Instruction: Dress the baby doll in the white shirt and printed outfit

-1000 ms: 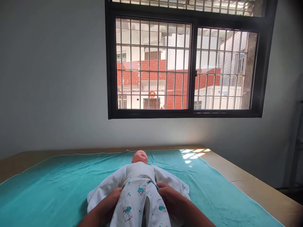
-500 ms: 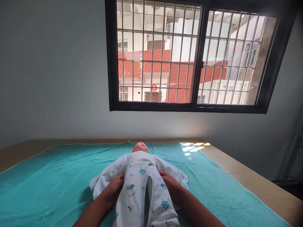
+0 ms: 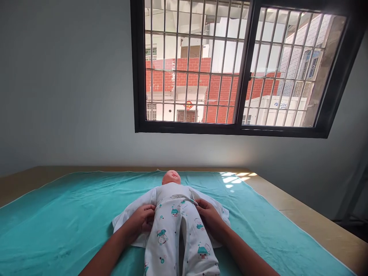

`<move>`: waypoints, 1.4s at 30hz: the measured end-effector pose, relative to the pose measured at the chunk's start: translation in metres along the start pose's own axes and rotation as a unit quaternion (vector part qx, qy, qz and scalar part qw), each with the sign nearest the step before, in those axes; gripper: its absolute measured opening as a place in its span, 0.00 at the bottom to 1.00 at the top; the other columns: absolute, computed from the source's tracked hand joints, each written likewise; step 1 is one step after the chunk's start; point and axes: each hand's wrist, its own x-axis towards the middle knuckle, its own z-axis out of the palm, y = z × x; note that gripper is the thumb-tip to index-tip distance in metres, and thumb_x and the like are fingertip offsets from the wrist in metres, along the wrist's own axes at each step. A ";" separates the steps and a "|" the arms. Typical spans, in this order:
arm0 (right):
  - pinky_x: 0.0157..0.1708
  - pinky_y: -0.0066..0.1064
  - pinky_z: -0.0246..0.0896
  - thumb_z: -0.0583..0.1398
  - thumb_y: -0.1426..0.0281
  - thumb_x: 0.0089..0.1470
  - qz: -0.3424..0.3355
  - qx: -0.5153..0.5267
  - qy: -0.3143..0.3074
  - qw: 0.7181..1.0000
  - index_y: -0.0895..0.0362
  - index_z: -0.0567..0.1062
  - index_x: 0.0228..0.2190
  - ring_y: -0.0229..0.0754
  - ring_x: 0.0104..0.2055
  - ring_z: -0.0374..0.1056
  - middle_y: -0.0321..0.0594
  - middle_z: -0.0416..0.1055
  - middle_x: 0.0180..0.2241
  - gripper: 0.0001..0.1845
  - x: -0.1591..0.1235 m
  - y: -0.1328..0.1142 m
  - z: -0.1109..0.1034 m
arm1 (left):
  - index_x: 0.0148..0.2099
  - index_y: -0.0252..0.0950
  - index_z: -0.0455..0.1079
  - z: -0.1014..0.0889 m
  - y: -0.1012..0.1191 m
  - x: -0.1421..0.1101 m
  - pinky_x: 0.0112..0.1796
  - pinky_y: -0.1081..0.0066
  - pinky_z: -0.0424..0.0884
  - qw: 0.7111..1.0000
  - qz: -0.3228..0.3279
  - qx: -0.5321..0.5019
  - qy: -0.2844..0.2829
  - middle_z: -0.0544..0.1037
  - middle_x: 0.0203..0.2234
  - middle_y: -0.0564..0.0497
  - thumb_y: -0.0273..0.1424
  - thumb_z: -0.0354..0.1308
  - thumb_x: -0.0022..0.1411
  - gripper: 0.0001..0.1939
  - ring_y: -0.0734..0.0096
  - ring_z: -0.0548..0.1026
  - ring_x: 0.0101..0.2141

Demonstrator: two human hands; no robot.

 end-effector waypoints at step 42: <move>0.44 0.36 0.59 0.55 0.61 0.56 -0.093 -0.417 0.046 0.903 0.56 0.80 0.31 0.48 0.42 0.70 0.43 0.76 0.41 0.17 0.059 -0.031 0.019 | 0.40 0.36 0.65 -0.005 0.024 0.036 0.46 0.59 0.63 0.880 0.172 0.397 0.194 0.73 0.40 0.42 0.26 0.46 0.56 0.11 0.56 0.70 0.42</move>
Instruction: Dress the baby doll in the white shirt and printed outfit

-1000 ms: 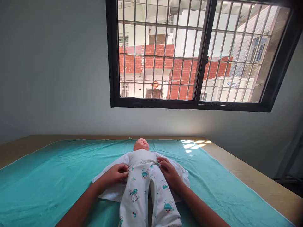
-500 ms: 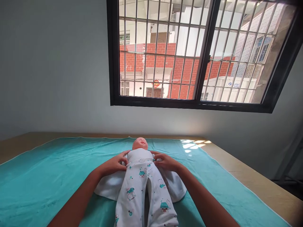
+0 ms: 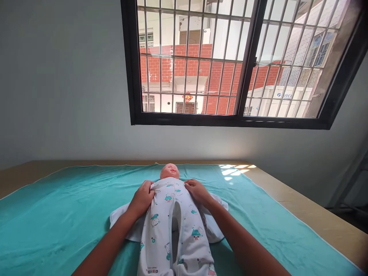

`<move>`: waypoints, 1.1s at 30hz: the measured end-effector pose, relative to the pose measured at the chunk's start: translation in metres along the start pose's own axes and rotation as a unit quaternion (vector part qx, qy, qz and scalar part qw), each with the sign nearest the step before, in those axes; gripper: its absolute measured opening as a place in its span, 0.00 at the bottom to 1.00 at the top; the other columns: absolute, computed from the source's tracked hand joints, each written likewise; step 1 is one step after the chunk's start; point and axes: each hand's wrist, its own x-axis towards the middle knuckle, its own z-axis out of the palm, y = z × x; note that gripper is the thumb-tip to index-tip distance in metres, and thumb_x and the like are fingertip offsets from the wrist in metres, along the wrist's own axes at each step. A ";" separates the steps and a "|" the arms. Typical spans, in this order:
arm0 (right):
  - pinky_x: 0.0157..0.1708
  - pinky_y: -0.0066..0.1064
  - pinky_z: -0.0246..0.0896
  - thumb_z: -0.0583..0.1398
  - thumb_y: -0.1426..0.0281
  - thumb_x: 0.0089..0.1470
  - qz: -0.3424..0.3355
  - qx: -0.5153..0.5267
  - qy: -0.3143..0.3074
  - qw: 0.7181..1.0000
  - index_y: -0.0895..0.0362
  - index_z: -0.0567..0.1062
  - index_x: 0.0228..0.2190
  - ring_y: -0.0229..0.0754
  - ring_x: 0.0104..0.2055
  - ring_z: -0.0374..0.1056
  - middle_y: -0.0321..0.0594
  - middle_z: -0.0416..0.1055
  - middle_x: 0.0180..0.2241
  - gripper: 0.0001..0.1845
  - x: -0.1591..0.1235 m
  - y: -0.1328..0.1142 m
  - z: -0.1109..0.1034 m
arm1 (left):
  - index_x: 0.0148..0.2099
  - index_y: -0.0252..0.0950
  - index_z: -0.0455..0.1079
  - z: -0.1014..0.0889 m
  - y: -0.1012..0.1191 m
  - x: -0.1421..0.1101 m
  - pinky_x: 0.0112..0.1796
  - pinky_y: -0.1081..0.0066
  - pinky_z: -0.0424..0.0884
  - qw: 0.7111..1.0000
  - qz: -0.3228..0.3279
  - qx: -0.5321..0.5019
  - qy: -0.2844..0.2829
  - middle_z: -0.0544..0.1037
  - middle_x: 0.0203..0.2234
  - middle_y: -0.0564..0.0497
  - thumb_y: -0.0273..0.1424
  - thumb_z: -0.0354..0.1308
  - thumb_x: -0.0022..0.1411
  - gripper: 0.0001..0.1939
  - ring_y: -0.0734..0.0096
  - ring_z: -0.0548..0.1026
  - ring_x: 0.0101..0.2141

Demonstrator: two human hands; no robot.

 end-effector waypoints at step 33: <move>0.44 0.37 0.59 0.56 0.57 0.55 -0.066 0.047 0.042 0.996 0.54 0.72 0.26 0.46 0.40 0.66 0.41 0.72 0.35 0.15 0.003 0.005 0.020 | 0.32 0.40 0.65 0.004 -0.009 0.000 0.45 0.63 0.65 0.998 0.023 -0.059 -0.010 0.73 0.41 0.47 0.44 0.47 0.63 0.15 0.60 0.71 0.41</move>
